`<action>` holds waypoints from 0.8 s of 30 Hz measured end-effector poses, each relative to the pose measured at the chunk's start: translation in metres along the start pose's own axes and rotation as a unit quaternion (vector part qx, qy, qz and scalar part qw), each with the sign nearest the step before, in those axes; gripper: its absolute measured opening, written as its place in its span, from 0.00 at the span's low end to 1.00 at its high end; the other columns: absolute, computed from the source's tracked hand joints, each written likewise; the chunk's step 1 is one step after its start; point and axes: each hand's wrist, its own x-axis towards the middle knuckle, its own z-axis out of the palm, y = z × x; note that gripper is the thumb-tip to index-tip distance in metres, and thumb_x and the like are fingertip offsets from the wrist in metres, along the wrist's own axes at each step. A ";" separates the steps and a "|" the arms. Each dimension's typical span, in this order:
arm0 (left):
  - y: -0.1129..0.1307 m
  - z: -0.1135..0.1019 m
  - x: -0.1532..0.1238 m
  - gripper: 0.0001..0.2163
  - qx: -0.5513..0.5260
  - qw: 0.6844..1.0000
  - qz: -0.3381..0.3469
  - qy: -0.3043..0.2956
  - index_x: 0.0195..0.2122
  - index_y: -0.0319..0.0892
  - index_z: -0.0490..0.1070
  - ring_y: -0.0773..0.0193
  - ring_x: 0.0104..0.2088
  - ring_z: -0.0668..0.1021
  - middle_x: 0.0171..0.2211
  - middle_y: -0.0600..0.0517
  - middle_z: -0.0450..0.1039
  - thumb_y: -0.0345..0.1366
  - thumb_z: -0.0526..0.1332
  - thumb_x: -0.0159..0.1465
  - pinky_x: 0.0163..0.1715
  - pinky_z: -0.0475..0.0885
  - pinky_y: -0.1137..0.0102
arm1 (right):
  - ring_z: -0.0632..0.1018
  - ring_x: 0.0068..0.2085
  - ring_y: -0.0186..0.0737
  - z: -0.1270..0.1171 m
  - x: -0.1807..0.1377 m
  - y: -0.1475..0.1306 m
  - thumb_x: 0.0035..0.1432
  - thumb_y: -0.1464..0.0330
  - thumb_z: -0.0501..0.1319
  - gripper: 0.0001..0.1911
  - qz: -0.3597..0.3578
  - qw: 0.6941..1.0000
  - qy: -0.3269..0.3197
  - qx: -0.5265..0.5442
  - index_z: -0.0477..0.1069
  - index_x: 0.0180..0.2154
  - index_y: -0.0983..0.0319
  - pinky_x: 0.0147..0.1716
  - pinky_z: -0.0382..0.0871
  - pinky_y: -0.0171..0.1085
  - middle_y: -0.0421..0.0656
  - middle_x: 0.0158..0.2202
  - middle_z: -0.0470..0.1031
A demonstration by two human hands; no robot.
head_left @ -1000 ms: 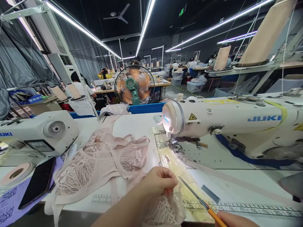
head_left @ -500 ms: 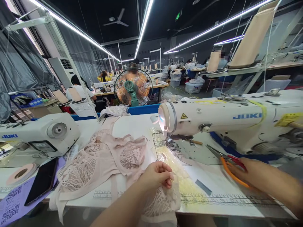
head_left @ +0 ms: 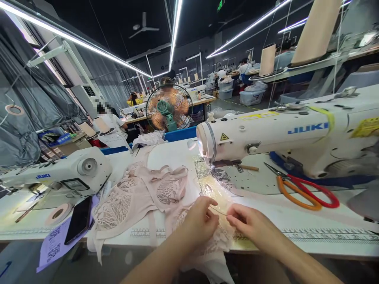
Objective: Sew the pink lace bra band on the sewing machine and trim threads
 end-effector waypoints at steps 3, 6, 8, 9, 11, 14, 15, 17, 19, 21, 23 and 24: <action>0.000 -0.008 -0.025 0.13 0.168 0.981 0.098 0.030 0.42 0.41 0.64 0.62 0.36 0.72 0.44 0.44 0.68 0.25 0.53 0.55 0.37 0.68 0.66 | 0.68 0.23 0.37 -0.002 -0.010 0.012 0.54 0.63 0.48 0.10 0.031 0.999 -0.019 0.016 0.58 0.22 0.58 0.23 0.58 0.33 0.36 0.18 0.65; -0.004 -0.010 -0.047 0.07 0.254 0.960 0.118 -0.015 0.35 0.40 0.67 0.57 0.38 0.72 0.37 0.43 0.71 0.27 0.52 0.57 0.38 0.68 0.62 | 0.69 0.23 0.37 -0.003 -0.024 0.018 0.54 0.65 0.48 0.10 0.061 0.997 -0.042 0.009 0.58 0.22 0.58 0.24 0.58 0.33 0.36 0.18 0.66; -0.006 -0.009 -0.058 0.07 0.268 0.954 0.130 -0.014 0.33 0.39 0.68 0.56 0.37 0.73 0.36 0.43 0.71 0.28 0.51 0.59 0.37 0.69 0.62 | 0.69 0.23 0.37 -0.002 -0.031 0.018 0.54 0.65 0.48 0.11 0.061 0.997 -0.036 -0.021 0.57 0.21 0.58 0.23 0.57 0.34 0.37 0.19 0.67; -0.006 -0.007 -0.061 0.08 0.262 0.955 0.138 0.000 0.33 0.39 0.69 0.56 0.37 0.73 0.36 0.42 0.72 0.28 0.51 0.59 0.37 0.70 0.62 | 0.69 0.23 0.37 -0.001 -0.034 0.017 0.55 0.65 0.48 0.11 0.055 0.998 -0.025 -0.035 0.57 0.21 0.58 0.23 0.57 0.34 0.37 0.19 0.66; -0.006 -0.002 -0.067 0.08 0.224 0.962 0.155 0.030 0.35 0.39 0.69 0.59 0.36 0.74 0.35 0.43 0.72 0.28 0.51 0.60 0.36 0.70 0.64 | 0.69 0.23 0.37 0.002 -0.038 0.014 0.56 0.65 0.48 0.12 0.033 0.998 0.001 -0.048 0.57 0.21 0.58 0.22 0.57 0.33 0.37 0.19 0.66; -0.008 0.011 -0.072 0.08 0.109 0.979 0.170 0.040 0.37 0.39 0.70 0.62 0.33 0.75 0.33 0.44 0.72 0.30 0.51 0.62 0.34 0.71 0.68 | 0.70 0.24 0.35 0.010 -0.047 0.008 0.58 0.65 0.48 0.12 -0.003 1.000 0.027 -0.011 0.60 0.23 0.58 0.22 0.61 0.32 0.36 0.21 0.68; -0.009 0.016 -0.073 0.09 0.053 0.987 0.147 0.036 0.37 0.39 0.70 0.63 0.31 0.76 0.33 0.44 0.72 0.32 0.52 0.62 0.32 0.72 0.69 | 0.71 0.24 0.34 0.014 -0.050 0.006 0.59 0.65 0.48 0.12 -0.018 0.999 0.037 0.001 0.61 0.25 0.58 0.23 0.62 0.31 0.37 0.22 0.68; -0.012 0.027 -0.073 0.12 -0.085 0.995 0.041 0.022 0.36 0.37 0.71 0.65 0.27 0.76 0.30 0.46 0.71 0.39 0.53 0.63 0.28 0.72 0.70 | 0.71 0.24 0.34 0.024 -0.058 0.002 0.61 0.67 0.48 0.12 -0.061 0.996 0.063 0.001 0.63 0.26 0.58 0.23 0.64 0.31 0.37 0.23 0.69; -0.015 0.035 -0.071 0.15 -0.227 0.969 -0.100 0.011 0.33 0.36 0.72 0.68 0.23 0.75 0.26 0.49 0.71 0.45 0.57 0.59 0.26 0.72 0.72 | 0.72 0.26 0.34 0.035 -0.065 -0.001 0.61 0.69 0.49 0.11 -0.119 0.988 0.097 -0.027 0.65 0.28 0.59 0.25 0.66 0.31 0.39 0.25 0.69; -0.015 0.040 -0.068 0.17 -0.327 0.926 -0.188 0.010 0.30 0.35 0.72 0.70 0.21 0.74 0.22 0.52 0.70 0.47 0.63 0.54 0.26 0.71 0.73 | 0.73 0.28 0.35 0.042 -0.070 -0.002 0.61 0.71 0.49 0.11 -0.164 0.977 0.123 -0.049 0.67 0.31 0.59 0.27 0.68 0.31 0.41 0.27 0.70; -0.014 0.041 -0.066 0.16 -0.369 0.904 -0.217 0.023 0.28 0.35 0.73 0.71 0.22 0.74 0.22 0.52 0.71 0.45 0.67 0.49 0.28 0.71 0.74 | 0.74 0.31 0.34 0.045 -0.074 -0.002 0.61 0.72 0.49 0.10 -0.185 0.972 0.133 -0.052 0.68 0.37 0.59 0.30 0.70 0.30 0.42 0.31 0.71; -0.013 0.040 -0.065 0.16 -0.375 0.900 -0.221 0.029 0.28 0.35 0.74 0.71 0.23 0.74 0.23 0.51 0.72 0.44 0.69 0.48 0.28 0.71 0.74 | 0.75 0.32 0.34 0.045 -0.075 -0.002 0.60 0.72 0.50 0.10 -0.192 0.971 0.136 -0.047 0.68 0.39 0.59 0.30 0.71 0.30 0.42 0.32 0.71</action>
